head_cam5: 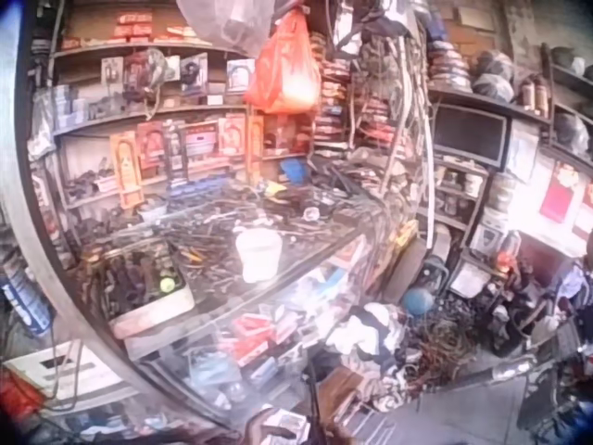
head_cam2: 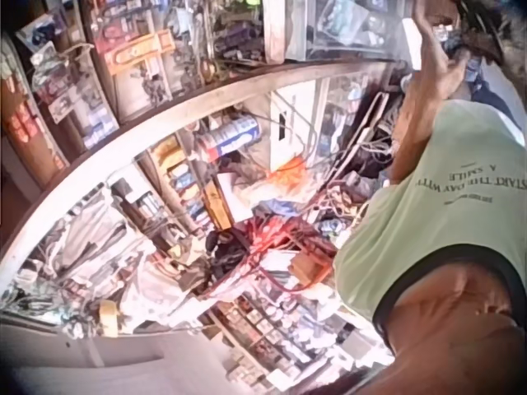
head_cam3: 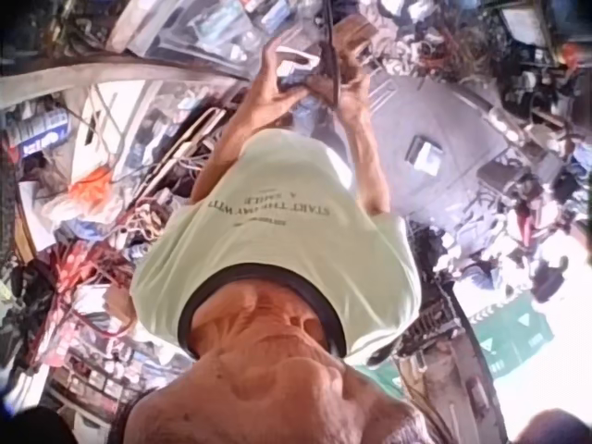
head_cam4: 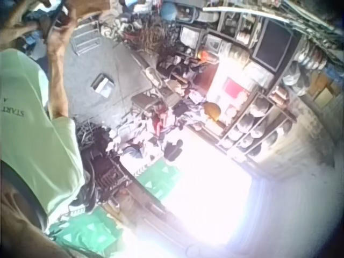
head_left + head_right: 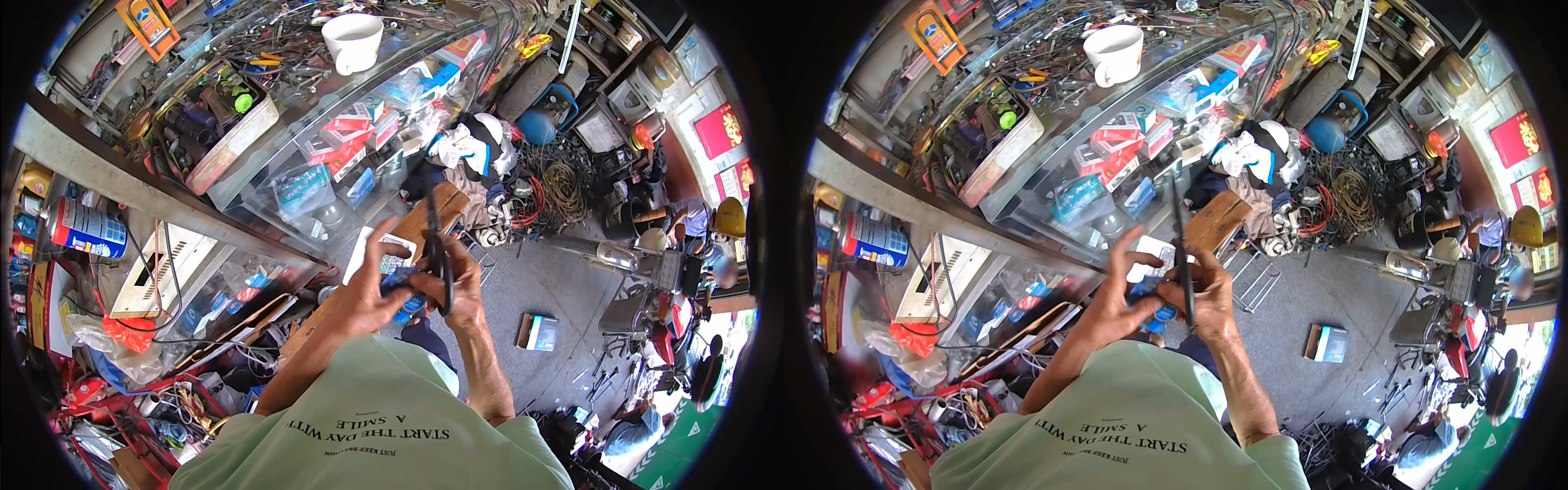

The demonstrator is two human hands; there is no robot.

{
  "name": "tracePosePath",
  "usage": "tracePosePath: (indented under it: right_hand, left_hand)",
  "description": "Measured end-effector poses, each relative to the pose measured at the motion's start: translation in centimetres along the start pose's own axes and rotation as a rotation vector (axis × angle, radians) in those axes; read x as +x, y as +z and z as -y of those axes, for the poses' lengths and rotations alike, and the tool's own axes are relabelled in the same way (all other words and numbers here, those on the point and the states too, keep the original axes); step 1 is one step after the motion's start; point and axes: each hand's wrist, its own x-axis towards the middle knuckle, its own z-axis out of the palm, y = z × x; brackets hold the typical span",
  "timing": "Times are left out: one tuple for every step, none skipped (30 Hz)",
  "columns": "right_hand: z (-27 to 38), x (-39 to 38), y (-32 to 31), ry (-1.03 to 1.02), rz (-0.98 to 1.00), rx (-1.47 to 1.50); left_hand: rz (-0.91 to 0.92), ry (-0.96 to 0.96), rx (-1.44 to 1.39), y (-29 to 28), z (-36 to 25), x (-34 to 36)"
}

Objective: The person unpacks a chain kit and a sprocket, then uses pliers to open the packaging. They proceed to use a T-handle wrench to loosen bolts on the motorcycle's rear sprocket area.

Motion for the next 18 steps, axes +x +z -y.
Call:
tracePosePath:
  right_hand:
    - [-0.2, 0.0, -0.1, -0.036, -0.026, 0.044]
    - [-0.5, 0.2, 0.3, -0.115, -0.078, 0.087]
    - [-0.4, 0.3, 0.5, -0.096, -0.051, 0.064]
    - [-0.3, 0.3, 0.4, -0.076, -0.034, 0.036]
    - [-0.1, 0.2, 0.3, -0.057, -0.018, 0.009]
    - [0.1, 0.2, 0.2, -0.016, -0.014, -0.03]
    - [0.0, 0.2, 0.1, -0.003, -0.018, -0.026]
    - [-0.2, 0.3, 0.2, 0.011, -0.023, -0.023]
    - [-0.3, 0.3, 0.2, 0.024, -0.029, -0.019]
    - [-0.3, 0.3, 0.4, 0.019, -0.037, -0.05]
    - [-1.4, 0.3, 0.5, -0.115, -0.087, -0.171]
    - [-1.6, -0.1, 1.2, -0.217, -0.161, -0.313]
    - [-1.4, -0.5, 1.8, -0.315, -0.231, -0.453]
    - [-0.8, -1.0, 2.1, -0.354, -0.224, -0.593]
    - [-0.7, -1.1, 2.2, -0.402, -0.219, -0.649]
    - [-0.6, -1.1, 2.1, -0.357, -0.228, -0.61]
    - [-0.5, -1.2, 1.9, -0.313, -0.236, -0.569]
    - [-0.7, -1.2, 1.3, -0.254, -0.208, -0.504]
  left_hand:
    - [-0.085, -0.159, -0.219, 0.1, 0.7, 0.0]
    - [-0.058, 0.051, -0.155, -0.7, 2.3, 0.5]
    - [-0.019, -0.038, -0.133, -1.3, 3.0, 0.1]
    - [0.029, -0.129, -0.118, -1.4, 2.6, 0.0]
    - [0.079, -0.22, -0.102, -1.5, 2.3, 0.0]
    - [0.092, -0.09, -0.069, -1.6, 2.1, 0.2]
    - [0.089, -0.074, -0.013, -1.7, 1.7, 0.2]
    - [0.088, -0.058, 0.042, -1.7, 1.0, 0.2]
    - [0.087, -0.042, 0.098, -1.6, 0.7, 0.2]
    - [0.073, -0.052, 0.09, -1.4, 0.9, 0.2]
    - [0.061, -0.063, 0.082, -1.2, 1.4, 0.3]
    - [0.049, -0.074, 0.074, -0.9, 2.0, 0.3]
    - [0.002, -0.051, 0.042, -0.7, 2.7, 0.3]
    - [-0.045, -0.029, 0.01, -0.5, 3.6, 0.3]
    - [-0.092, -0.007, -0.022, -0.3, 4.0, 0.2]
    - [-0.114, 0.008, -0.089, -0.1, 3.4, 0.3]
    - [-0.124, 0.024, -0.075, -0.2, 3.3, 0.4]
    - [-0.135, 0.039, -0.061, -0.4, 3.2, 0.6]
